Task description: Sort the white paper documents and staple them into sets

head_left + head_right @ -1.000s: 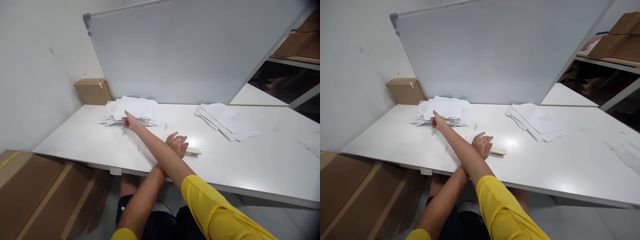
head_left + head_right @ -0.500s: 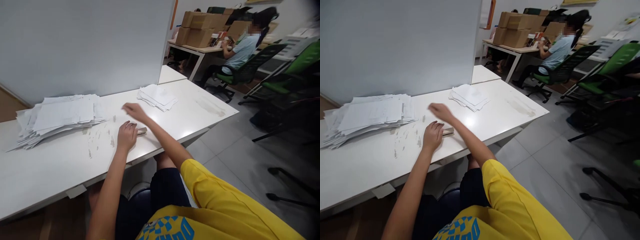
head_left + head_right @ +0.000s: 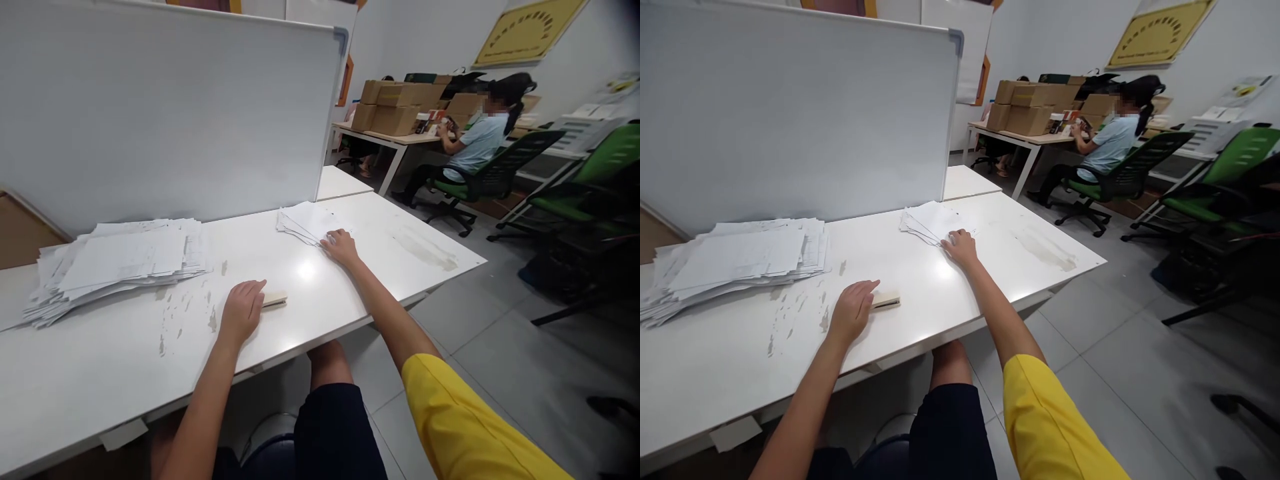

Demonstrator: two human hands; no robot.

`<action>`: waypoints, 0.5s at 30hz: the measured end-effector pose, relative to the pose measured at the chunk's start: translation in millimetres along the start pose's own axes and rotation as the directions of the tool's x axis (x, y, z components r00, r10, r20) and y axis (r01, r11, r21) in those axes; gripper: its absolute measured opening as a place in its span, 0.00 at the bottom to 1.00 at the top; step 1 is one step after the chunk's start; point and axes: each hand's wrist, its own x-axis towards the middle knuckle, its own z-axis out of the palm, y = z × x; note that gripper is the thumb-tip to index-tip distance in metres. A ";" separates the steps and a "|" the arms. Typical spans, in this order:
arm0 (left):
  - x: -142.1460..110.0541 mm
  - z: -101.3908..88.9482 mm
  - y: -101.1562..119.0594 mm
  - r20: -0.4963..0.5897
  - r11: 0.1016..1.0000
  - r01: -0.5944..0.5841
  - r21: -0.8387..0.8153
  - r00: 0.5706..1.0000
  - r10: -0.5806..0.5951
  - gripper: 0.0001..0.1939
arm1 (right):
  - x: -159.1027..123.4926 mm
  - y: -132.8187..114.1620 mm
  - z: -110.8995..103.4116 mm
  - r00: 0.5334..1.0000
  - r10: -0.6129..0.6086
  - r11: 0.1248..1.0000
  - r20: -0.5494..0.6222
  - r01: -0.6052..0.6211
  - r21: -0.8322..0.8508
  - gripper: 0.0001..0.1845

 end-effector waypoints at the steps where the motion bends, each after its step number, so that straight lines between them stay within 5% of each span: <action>1: 0.1 -0.7 0.9 0.001 1.000 0.003 -0.009 1.000 -0.003 0.23 | 2.6 1.1 1.1 1.000 0.014 1.000 0.002 -0.014 0.006 0.26; 15: -2.2 -2.4 2.2 -0.037 0.997 0.046 -0.066 0.998 -0.048 0.22 | 11.5 -3.7 1.3 0.994 -0.108 0.948 0.018 0.109 -0.300 0.19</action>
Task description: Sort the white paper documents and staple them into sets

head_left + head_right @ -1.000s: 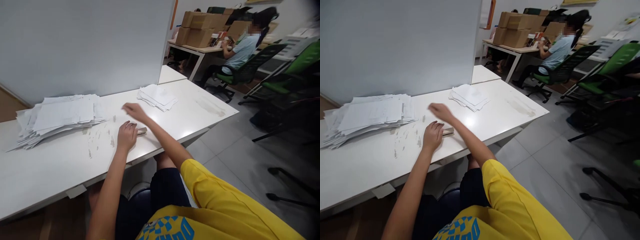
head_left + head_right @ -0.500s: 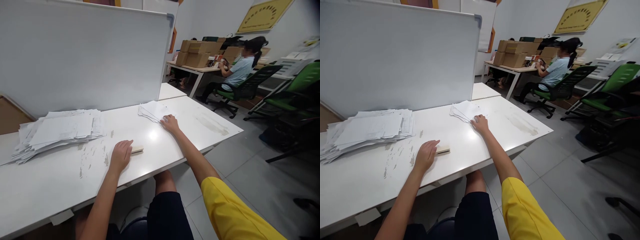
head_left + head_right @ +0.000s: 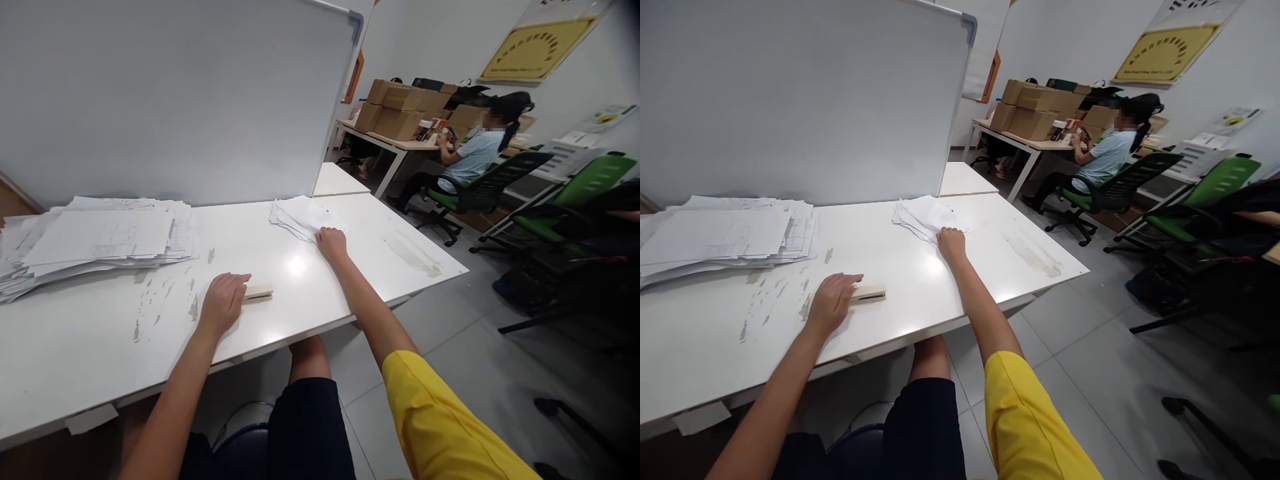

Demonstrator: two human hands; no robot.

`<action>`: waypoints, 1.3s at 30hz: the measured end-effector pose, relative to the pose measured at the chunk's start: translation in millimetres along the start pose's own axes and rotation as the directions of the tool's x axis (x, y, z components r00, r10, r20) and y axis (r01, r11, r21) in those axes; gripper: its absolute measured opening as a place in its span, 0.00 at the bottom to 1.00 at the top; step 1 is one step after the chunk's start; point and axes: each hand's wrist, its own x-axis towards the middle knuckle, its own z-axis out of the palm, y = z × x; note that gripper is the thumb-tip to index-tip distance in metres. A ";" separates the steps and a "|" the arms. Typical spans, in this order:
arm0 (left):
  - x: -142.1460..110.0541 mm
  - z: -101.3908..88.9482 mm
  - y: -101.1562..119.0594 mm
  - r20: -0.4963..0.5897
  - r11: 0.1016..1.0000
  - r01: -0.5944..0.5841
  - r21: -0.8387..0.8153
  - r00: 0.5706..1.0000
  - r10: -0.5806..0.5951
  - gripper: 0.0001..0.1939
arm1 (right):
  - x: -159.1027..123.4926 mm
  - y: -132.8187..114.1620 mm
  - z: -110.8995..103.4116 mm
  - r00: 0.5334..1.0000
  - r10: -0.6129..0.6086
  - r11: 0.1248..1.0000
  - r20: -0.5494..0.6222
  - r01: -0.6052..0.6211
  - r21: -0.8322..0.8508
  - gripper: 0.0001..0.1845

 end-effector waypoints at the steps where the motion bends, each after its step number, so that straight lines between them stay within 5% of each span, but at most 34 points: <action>1: 0.3 -0.2 0.1 0.001 1.000 -0.001 0.002 1.000 0.001 0.22 | 0.2 -0.1 0.2 1.000 0.000 1.000 -0.003 0.000 0.000 0.19; 9: 1.5 -0.2 3.9 0.015 0.999 -0.043 0.007 0.999 0.042 0.21 | 0.9 -0.5 1.5 0.997 0.058 0.998 -0.047 -0.056 0.040 0.25; 21: -0.7 -0.2 5.3 -0.037 0.994 -0.108 -0.012 0.994 0.108 0.20 | 3.1 -3.5 1.1 0.999 0.024 0.998 -0.036 -0.026 -0.064 0.21; 30: -1.3 4.0 5.8 0.001 0.997 -0.082 0.015 0.997 0.082 0.21 | -1.1 2.8 9.0 0.988 0.060 0.996 -0.140 -0.050 0.076 0.20; 39: -0.8 11.4 5.6 0.121 0.999 -0.025 0.033 0.992 0.021 0.21 | 5.0 -2.1 11.1 0.997 0.071 0.993 -0.001 -0.071 0.096 0.25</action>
